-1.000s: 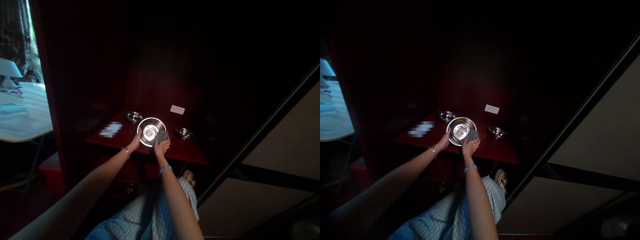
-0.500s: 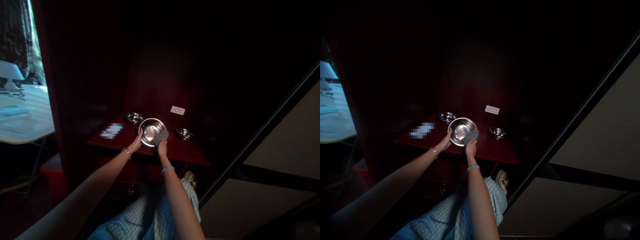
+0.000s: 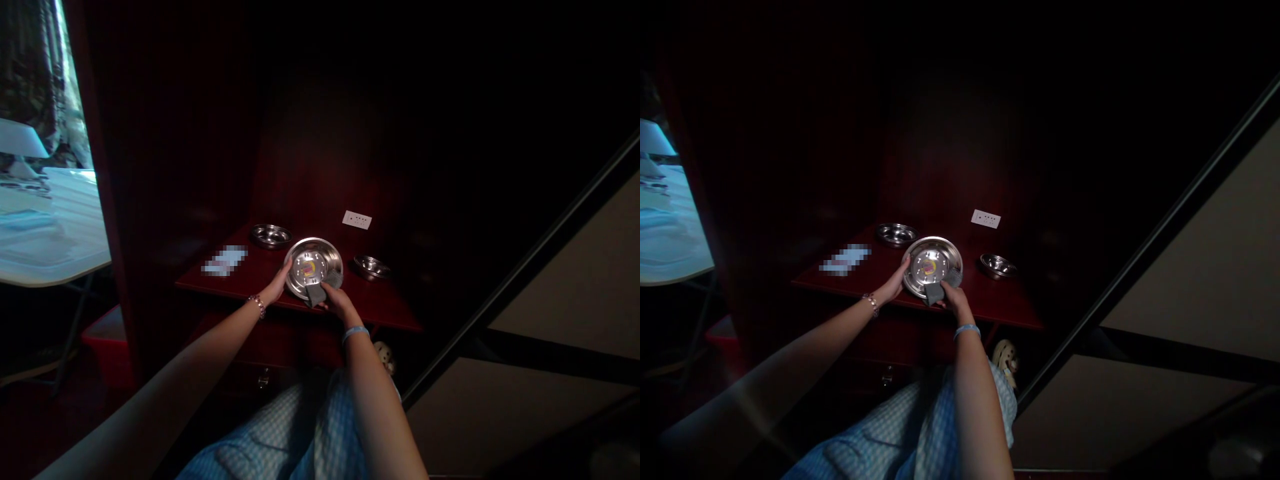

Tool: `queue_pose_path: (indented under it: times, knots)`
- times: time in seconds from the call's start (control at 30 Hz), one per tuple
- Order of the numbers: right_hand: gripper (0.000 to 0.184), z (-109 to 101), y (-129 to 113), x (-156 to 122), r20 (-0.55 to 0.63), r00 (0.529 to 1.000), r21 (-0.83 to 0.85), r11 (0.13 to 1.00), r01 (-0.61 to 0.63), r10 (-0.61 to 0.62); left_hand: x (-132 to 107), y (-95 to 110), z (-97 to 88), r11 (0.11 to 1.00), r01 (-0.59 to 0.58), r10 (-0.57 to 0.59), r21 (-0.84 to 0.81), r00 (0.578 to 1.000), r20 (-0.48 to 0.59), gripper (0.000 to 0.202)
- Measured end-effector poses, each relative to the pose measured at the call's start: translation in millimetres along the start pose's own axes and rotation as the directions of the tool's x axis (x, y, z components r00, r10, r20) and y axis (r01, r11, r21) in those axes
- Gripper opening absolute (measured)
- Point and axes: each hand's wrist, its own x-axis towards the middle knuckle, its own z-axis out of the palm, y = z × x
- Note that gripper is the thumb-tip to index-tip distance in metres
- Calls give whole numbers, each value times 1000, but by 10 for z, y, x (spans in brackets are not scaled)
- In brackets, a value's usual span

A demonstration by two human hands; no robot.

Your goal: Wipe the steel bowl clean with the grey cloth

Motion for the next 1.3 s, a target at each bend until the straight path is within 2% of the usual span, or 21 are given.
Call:
queue_pose_path:
  times: [0.17, 0.27, 0.37, 0.43, 0.53, 0.67, 0.77, 0.9, 1.07, 1.17, 1.3]
  knots:
    - [30, 15, 39, 34, -37, 999, 64, 997, 41, -39, 11, -31, -12, 996, 34, -37, 77, 999, 35, 59]
    - [29, 70, 38, 25, -54, 996, 131, 988, 83, -76, -1, -75, -4, 977, 47, -62, 207, 996, 66, 52]
    - [29, 145, 35, 8, -100, 987, 226, 964, 142, -122, 10, -154, 9, 938, -1, -34, 346, 995, 95, 46]
    - [29, 186, 29, -2, -133, 982, 249, 955, 162, -132, 37, -209, 13, 907, -8, -25, 420, 997, 73, 42]
    - [29, 209, 12, -13, -136, 984, 242, 959, 147, -116, 98, -257, 14, 866, 80, -88, 493, 996, -8, 36]
    - [26, 174, -14, -26, -97, 989, 270, 954, 132, -109, 160, -240, 19, 890, 110, -107, 443, 994, -33, 24]
    - [26, 78, -30, -26, -90, 991, 232, 966, 114, -96, 158, -195, 15, 895, 135, -142, 425, 990, -16, 15]
    - [27, -182, -36, -11, -64, 990, 121, 984, 133, -126, 127, -157, 7, 885, 160, -187, 437, 982, 19, 10]
    - [25, -489, -11, 2, -77, 980, -9, 983, 183, -183, 116, -171, 43, 891, 110, -169, 441, 981, 97, 11]
    - [21, -496, 1, -9, -83, 974, -24, 978, 209, -211, 105, -164, 62, 899, 117, -162, 422, 984, 72, 10]
    - [22, -388, 8, -18, -103, 977, -7, 983, 186, -186, 62, -119, 65, 940, 83, -88, 331, 996, -2, 20]
